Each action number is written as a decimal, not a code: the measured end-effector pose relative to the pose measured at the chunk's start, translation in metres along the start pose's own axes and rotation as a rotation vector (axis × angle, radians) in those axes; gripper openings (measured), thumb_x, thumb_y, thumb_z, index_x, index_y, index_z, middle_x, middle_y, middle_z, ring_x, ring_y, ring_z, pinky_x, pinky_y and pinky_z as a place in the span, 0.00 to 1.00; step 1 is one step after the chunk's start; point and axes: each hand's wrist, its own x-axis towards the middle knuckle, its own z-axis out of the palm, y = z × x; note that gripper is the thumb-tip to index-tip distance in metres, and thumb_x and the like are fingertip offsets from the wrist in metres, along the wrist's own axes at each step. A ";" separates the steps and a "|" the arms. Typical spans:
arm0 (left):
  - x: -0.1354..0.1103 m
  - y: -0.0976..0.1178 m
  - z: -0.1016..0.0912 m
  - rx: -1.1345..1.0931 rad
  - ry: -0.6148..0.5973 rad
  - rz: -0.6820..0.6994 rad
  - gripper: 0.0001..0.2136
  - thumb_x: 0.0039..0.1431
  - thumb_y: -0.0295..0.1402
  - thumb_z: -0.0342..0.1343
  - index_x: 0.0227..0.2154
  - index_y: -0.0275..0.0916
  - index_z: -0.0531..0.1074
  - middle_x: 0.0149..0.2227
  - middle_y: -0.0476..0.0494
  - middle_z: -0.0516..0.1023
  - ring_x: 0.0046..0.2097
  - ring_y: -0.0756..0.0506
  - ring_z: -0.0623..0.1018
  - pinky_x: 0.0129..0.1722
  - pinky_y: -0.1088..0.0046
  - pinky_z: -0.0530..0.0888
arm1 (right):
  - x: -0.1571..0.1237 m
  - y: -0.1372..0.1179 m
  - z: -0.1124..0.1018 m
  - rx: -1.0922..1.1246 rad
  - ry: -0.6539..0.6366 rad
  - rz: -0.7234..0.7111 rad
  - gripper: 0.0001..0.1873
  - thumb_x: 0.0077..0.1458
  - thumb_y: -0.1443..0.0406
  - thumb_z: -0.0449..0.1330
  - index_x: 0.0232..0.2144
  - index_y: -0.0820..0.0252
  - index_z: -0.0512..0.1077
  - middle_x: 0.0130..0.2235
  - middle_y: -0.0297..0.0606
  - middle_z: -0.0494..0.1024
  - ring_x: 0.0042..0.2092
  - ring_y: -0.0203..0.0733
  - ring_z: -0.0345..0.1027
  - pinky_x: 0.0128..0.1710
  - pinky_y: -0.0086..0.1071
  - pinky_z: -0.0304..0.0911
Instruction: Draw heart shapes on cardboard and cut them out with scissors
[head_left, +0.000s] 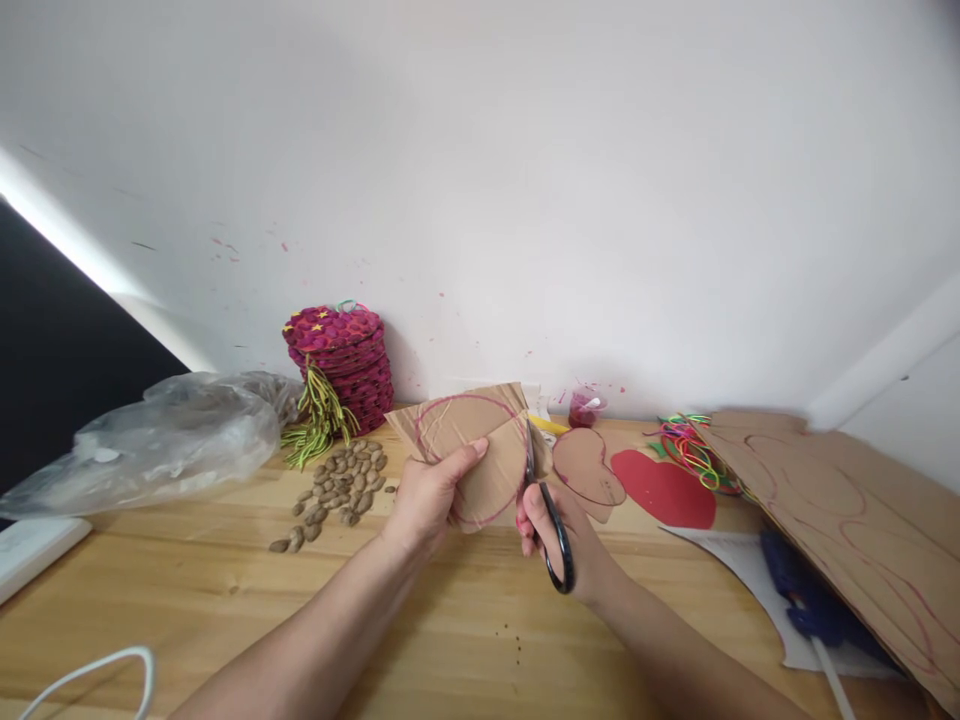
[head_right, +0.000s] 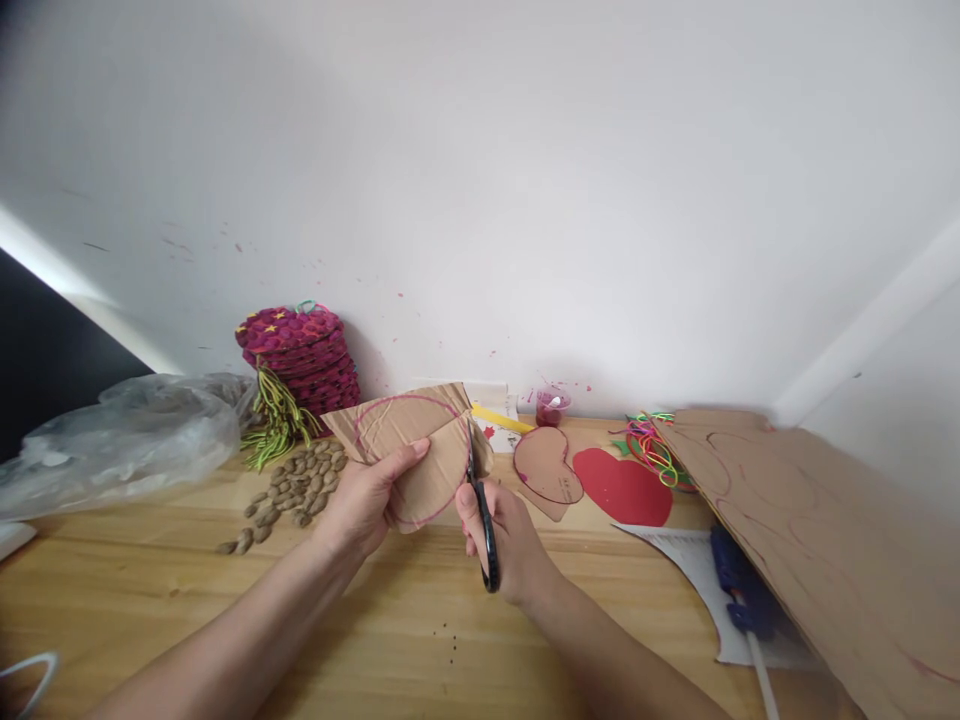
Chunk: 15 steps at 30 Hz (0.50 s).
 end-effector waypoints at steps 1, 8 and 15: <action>0.000 -0.001 0.000 -0.003 0.003 0.001 0.29 0.43 0.36 0.77 0.50 0.33 0.80 0.43 0.37 0.87 0.38 0.42 0.85 0.38 0.71 0.82 | 0.000 0.000 0.000 -0.015 0.008 -0.002 0.33 0.64 0.35 0.50 0.26 0.55 0.64 0.24 0.32 0.68 0.25 0.37 0.65 0.24 0.32 0.54; -0.004 -0.005 0.003 -0.013 0.061 -0.026 0.31 0.43 0.36 0.76 0.53 0.37 0.79 0.44 0.40 0.87 0.41 0.40 0.85 0.38 0.69 0.82 | 0.001 0.003 0.000 -0.013 0.027 0.010 0.33 0.63 0.34 0.50 0.24 0.53 0.61 0.21 0.32 0.65 0.22 0.39 0.62 0.23 0.34 0.54; -0.003 -0.005 0.004 -0.038 0.074 -0.031 0.29 0.43 0.35 0.76 0.52 0.38 0.79 0.46 0.39 0.87 0.43 0.40 0.86 0.41 0.68 0.83 | -0.001 -0.005 0.001 0.016 0.034 0.062 0.35 0.59 0.31 0.52 0.23 0.52 0.59 0.18 0.28 0.61 0.19 0.36 0.57 0.20 0.32 0.52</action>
